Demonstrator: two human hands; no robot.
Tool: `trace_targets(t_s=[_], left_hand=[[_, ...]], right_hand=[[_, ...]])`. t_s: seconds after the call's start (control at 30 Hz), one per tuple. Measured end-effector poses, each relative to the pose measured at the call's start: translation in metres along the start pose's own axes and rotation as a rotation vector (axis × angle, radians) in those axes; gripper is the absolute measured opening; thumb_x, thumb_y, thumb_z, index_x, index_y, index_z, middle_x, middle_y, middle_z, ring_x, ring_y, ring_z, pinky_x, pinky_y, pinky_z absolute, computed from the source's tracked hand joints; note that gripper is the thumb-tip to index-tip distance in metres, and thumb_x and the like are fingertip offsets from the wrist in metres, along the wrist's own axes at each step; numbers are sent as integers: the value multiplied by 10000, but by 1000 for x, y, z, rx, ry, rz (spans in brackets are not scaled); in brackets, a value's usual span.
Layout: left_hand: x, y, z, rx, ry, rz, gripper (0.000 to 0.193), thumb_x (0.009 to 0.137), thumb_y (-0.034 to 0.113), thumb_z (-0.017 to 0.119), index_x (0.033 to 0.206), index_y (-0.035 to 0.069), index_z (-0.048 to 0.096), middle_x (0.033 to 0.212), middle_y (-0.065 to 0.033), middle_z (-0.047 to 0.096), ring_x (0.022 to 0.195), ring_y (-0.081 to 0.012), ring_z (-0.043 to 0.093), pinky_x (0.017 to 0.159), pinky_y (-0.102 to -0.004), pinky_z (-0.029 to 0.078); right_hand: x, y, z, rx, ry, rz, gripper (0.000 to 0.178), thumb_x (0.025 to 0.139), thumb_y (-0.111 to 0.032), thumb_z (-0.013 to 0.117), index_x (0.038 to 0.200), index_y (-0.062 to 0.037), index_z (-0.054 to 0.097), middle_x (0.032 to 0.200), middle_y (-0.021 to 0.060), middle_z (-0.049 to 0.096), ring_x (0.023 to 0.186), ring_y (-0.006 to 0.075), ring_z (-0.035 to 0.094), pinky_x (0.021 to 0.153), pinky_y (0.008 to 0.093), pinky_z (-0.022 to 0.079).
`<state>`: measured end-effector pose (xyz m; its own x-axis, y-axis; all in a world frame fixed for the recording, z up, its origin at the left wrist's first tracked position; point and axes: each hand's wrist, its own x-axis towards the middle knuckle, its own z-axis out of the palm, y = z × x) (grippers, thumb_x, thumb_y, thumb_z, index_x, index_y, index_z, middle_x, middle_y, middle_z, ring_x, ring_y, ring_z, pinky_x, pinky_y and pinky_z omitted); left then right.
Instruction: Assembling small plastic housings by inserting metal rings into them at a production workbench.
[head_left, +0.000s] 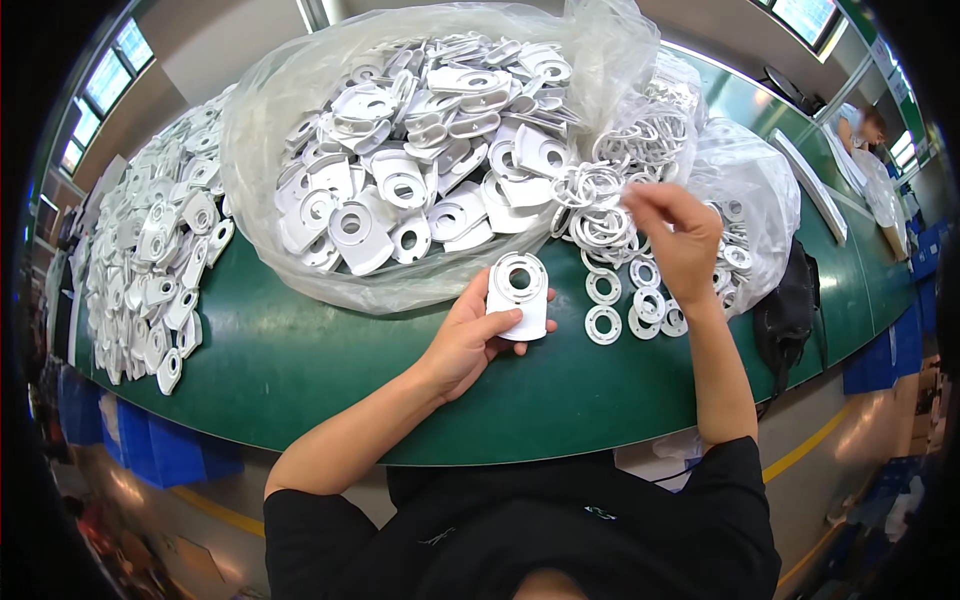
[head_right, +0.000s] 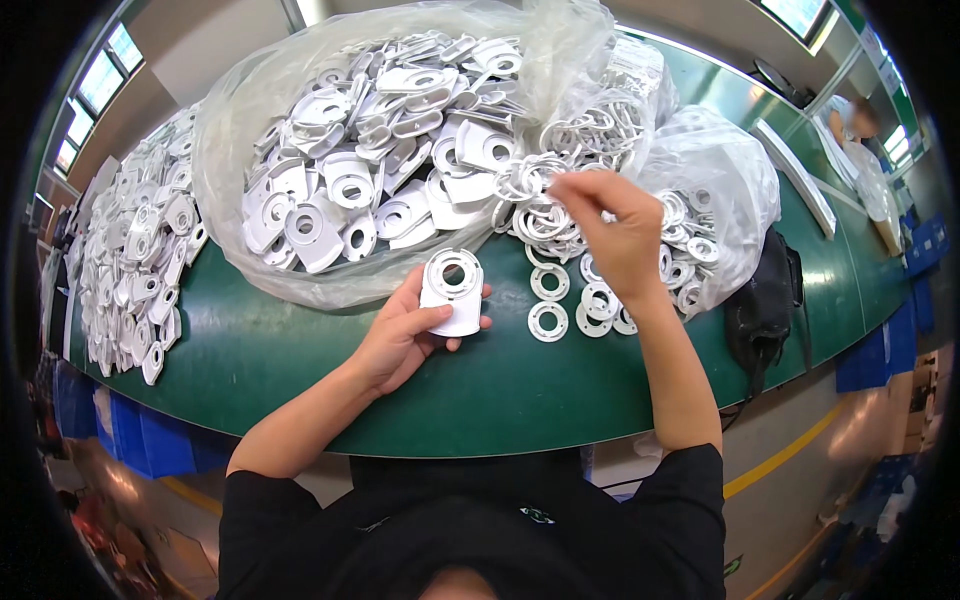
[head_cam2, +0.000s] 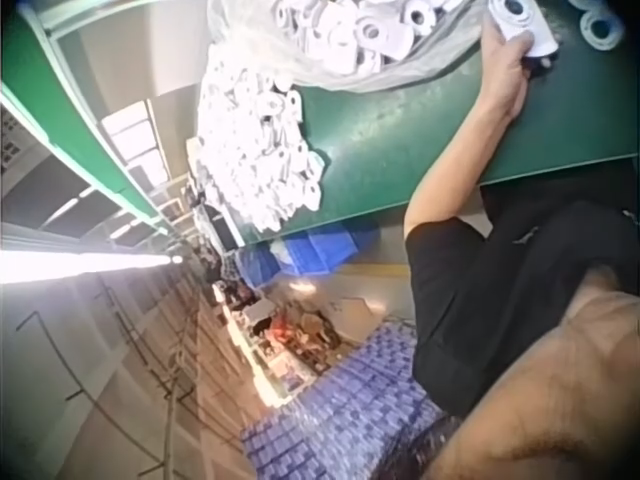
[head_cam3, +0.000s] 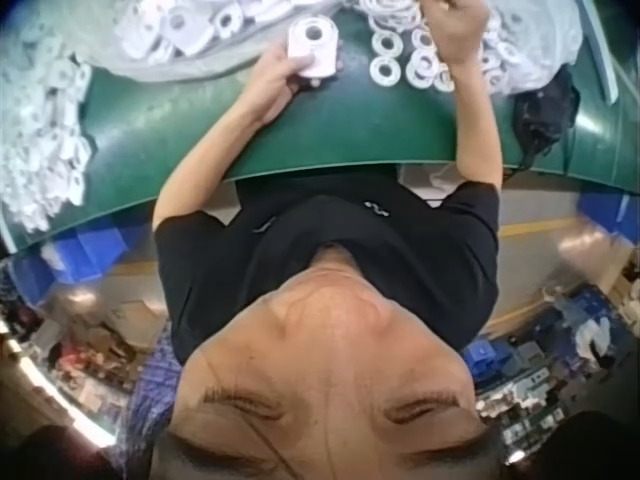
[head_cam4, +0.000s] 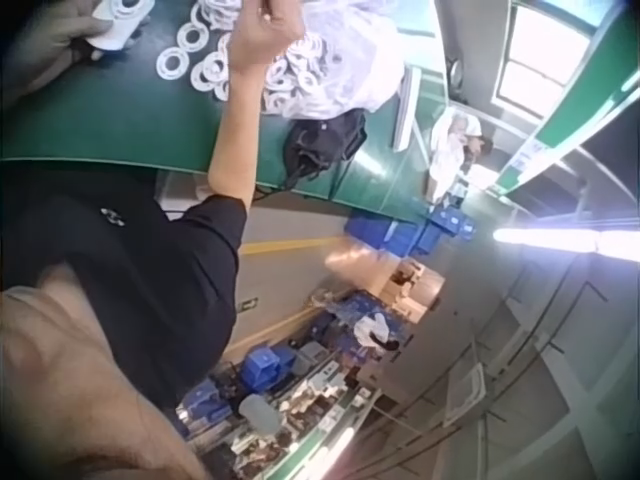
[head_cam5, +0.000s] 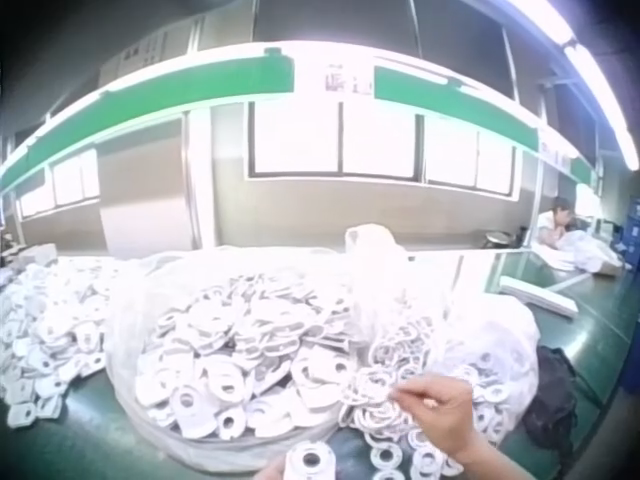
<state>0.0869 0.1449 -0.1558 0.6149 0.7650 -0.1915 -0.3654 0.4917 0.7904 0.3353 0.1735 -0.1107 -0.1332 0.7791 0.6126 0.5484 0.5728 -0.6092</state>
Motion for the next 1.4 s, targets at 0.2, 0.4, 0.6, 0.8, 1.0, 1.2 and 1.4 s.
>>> trace_targets(t_s=[0.2,0.4,0.6,0.8,1.0,1.2,1.4], left_hand=[[2,-6,-1,-7,5,18,536,893,13,474,1388,75,278,1257,-153,540,1049,-249,622,688,-265,502],[-1,-1,1,-11,28,34,547,884,8,453,1398,68,277,1227,-131,534,1058,-259,613,697,-277,507],[0,-2,-4,-25,24,22,498,892,21,453,1367,63,308,1214,-119,540,1014,-236,627,677,-276,505],[0,-7,-3,51,16,51,387,954,108,440,1326,60,343,1173,-110,569,952,-202,653,594,-228,481],[-1,-4,-2,195,23,85,375,960,114,454,1319,57,364,1132,-87,602,884,-172,674,532,-198,452],[-7,-5,9,567,-20,166,406,961,142,474,1340,64,354,1072,-61,626,888,-124,662,552,-183,451],[-7,-5,3,838,86,345,236,958,220,483,1040,6,538,737,-146,607,631,-232,596,555,-354,432]], right_hand=[[-16,-14,31,14,-72,-135,294,777,105,578,1035,-9,663,955,114,657,792,196,631,707,271,509],[-24,-17,42,-71,-338,-347,312,727,52,626,1011,-65,684,979,71,640,813,252,635,671,320,522],[-19,-21,39,-78,-449,-388,325,681,50,623,982,-63,667,958,52,619,834,237,610,692,327,515],[-20,-19,37,-76,-490,-430,333,661,60,626,971,-57,657,966,60,610,853,245,602,697,334,513],[-21,-24,40,115,-387,-268,276,745,27,655,1009,-52,671,966,78,612,821,220,604,703,304,500],[-21,-23,38,249,-337,173,156,856,-81,630,996,-33,680,897,59,619,738,104,563,640,224,437],[-20,-26,40,349,-474,206,111,840,-79,649,918,-2,661,779,52,605,707,125,561,625,243,430]])
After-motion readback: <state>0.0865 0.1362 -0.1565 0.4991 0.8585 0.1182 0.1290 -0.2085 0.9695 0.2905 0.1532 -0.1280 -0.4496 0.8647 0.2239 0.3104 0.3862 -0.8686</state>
